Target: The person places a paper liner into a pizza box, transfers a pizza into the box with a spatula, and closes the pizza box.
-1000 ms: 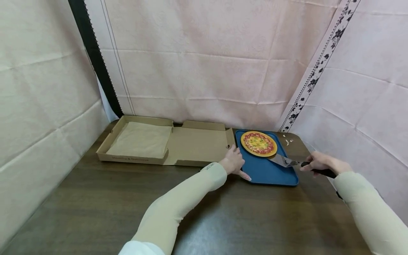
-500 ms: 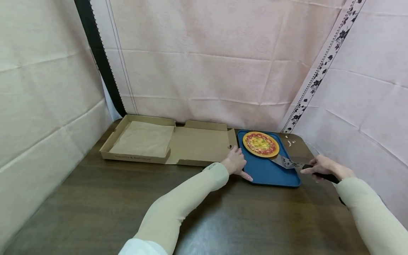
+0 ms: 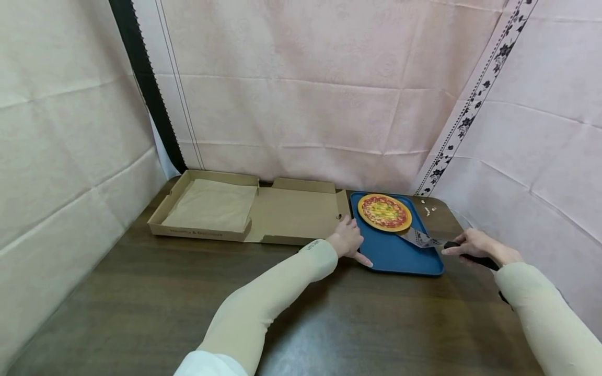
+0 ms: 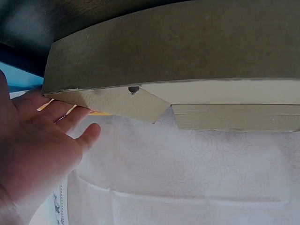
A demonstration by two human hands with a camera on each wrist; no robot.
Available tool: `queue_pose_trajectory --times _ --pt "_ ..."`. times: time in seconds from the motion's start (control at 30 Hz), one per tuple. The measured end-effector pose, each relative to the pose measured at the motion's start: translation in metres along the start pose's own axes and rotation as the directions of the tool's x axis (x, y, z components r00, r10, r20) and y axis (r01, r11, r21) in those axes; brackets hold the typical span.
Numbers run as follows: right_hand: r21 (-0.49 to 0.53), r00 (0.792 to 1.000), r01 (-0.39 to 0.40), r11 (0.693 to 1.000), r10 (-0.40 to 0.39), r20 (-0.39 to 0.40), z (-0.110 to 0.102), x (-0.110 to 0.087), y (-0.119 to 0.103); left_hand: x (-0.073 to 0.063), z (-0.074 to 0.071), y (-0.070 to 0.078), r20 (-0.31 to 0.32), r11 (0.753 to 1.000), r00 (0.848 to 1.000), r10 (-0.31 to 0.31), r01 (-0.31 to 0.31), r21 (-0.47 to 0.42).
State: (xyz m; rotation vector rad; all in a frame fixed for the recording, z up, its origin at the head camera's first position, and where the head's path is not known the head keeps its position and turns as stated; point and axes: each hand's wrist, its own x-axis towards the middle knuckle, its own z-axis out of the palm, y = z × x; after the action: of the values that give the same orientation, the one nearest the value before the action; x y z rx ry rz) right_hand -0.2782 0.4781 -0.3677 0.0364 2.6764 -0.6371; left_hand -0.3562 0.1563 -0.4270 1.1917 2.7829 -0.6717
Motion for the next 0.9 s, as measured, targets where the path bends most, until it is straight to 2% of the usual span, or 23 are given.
queue_pose_trajectory --times 0.47,0.6,0.9 --pt "-0.029 1.000 0.028 0.999 -0.027 0.013 -0.0005 0.0027 -0.0067 -0.0011 0.0006 -0.0001 0.005 1.000 1.000 0.002 -0.002 -0.012" --pt "-0.027 0.999 0.050 0.998 -0.050 0.015 -0.0017 0.0032 -0.0088 -0.0020 -0.0005 -0.0007 0.000 1.000 1.000 0.005 -0.005 -0.001" --pt "-0.006 0.999 0.046 0.999 -0.046 0.025 -0.0016 0.0085 -0.0079 -0.0028 -0.0004 0.0002 -0.003 1.000 1.000 0.002 -0.002 0.007"
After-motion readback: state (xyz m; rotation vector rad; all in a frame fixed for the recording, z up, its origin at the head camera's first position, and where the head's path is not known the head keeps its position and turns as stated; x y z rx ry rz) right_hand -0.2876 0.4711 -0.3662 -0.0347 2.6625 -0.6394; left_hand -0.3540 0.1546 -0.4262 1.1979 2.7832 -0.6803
